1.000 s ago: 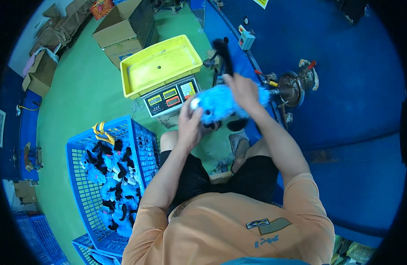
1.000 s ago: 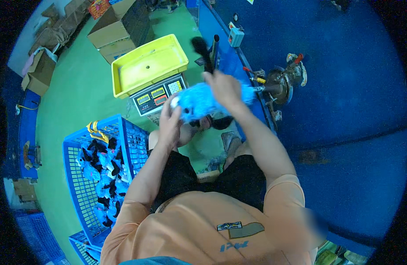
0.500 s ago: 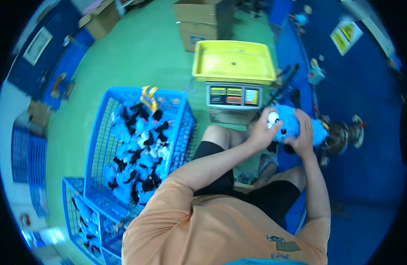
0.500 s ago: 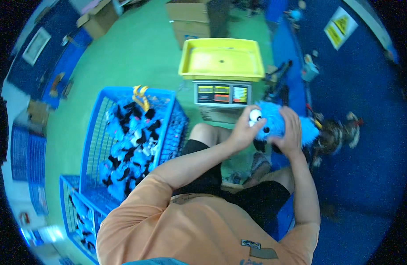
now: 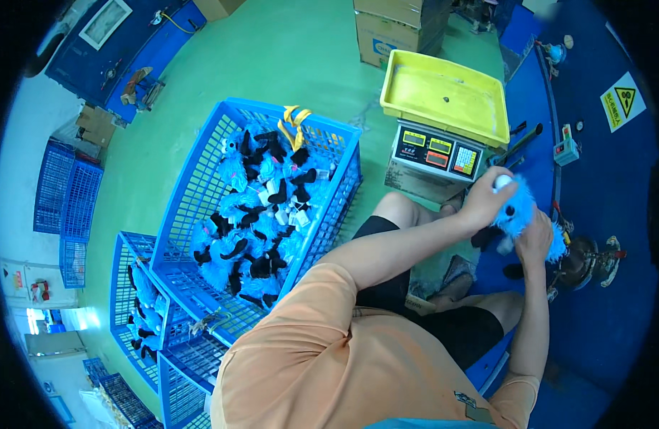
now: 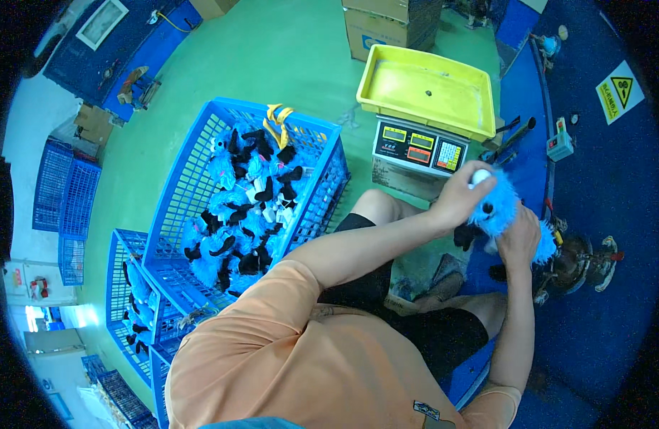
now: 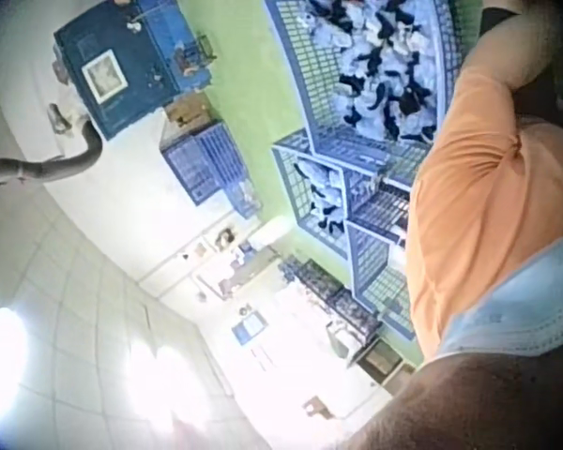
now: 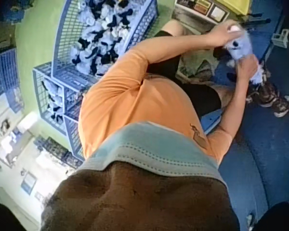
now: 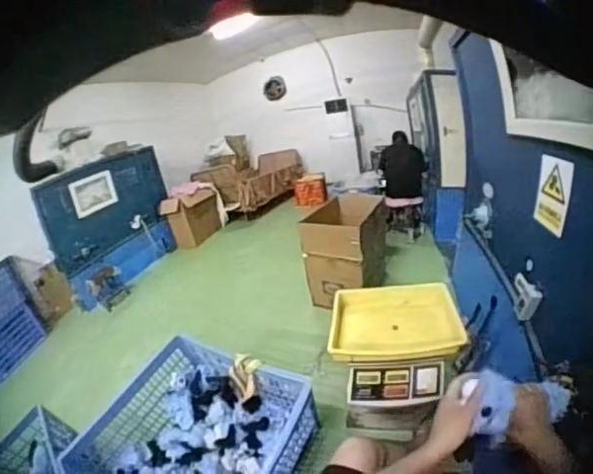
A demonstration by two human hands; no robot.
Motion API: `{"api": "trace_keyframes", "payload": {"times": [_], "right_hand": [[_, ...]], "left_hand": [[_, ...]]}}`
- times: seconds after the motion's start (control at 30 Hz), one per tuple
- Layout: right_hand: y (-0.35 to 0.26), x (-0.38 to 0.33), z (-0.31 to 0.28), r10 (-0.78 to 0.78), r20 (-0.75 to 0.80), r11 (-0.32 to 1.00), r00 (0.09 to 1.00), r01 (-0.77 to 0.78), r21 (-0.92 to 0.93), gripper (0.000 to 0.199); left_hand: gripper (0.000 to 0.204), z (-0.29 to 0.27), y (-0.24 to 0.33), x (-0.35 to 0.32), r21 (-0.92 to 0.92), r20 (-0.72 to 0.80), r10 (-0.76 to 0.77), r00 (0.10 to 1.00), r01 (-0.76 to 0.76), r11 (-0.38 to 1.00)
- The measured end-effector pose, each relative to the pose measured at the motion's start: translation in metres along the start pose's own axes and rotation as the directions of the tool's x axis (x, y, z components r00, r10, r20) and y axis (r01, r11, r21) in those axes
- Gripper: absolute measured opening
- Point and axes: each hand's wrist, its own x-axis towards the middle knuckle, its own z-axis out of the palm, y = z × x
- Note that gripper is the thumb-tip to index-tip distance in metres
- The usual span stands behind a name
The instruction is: Stuffing plush panda toys using a stuffing machine and weighing them on a scale.
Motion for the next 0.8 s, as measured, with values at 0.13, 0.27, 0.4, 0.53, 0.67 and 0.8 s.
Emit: {"api": "trace_keyframes", "payload": {"times": [0.13, 0.27, 0.4, 0.53, 0.67, 0.8], "right_hand": [[-0.002, 0.009, -0.006, 0.015, 0.034, 1.000, 0.999, -0.015, 0.002, 0.036], [-0.008, 0.011, -0.011, 0.088, 0.111, 0.994, 0.990, -0.081, -0.068, 0.032], [0.006, 0.007, -0.005, 0.063, 0.079, 0.997, 0.995, -0.059, -0.053, 0.032], [0.005, 0.012, 0.000, 0.034, -0.016, 0.998, 0.999, -0.033, 0.061, 0.037], [-0.005, 0.022, -0.008, -0.040, 0.049, 0.999, 0.998, 0.041, -0.015, 0.025], [-0.005, 0.018, -0.013, 0.037, 0.080, 0.999, 0.996, -0.035, -0.037, 0.022]], "left_hand": [[0.029, 0.014, -0.016, -0.005, 0.117, 0.097, 0.412, 0.906, -0.422, 0.899], [0.032, 0.009, -0.057, -0.017, -0.154, -0.124, -0.020, 0.992, 0.000, 0.988], [0.038, -0.002, 0.000, 0.025, 0.004, 0.001, -0.029, 1.000, 0.029, 1.000], [0.029, -0.007, -0.012, 0.000, 0.161, 0.118, 0.384, 0.916, -0.400, 0.902], [0.038, -0.015, -0.062, -0.035, 0.025, 0.009, 0.119, 0.993, -0.119, 0.993], [0.051, -0.004, -0.053, 0.018, -0.341, 0.050, -0.127, 0.991, 0.137, 0.930]]}}
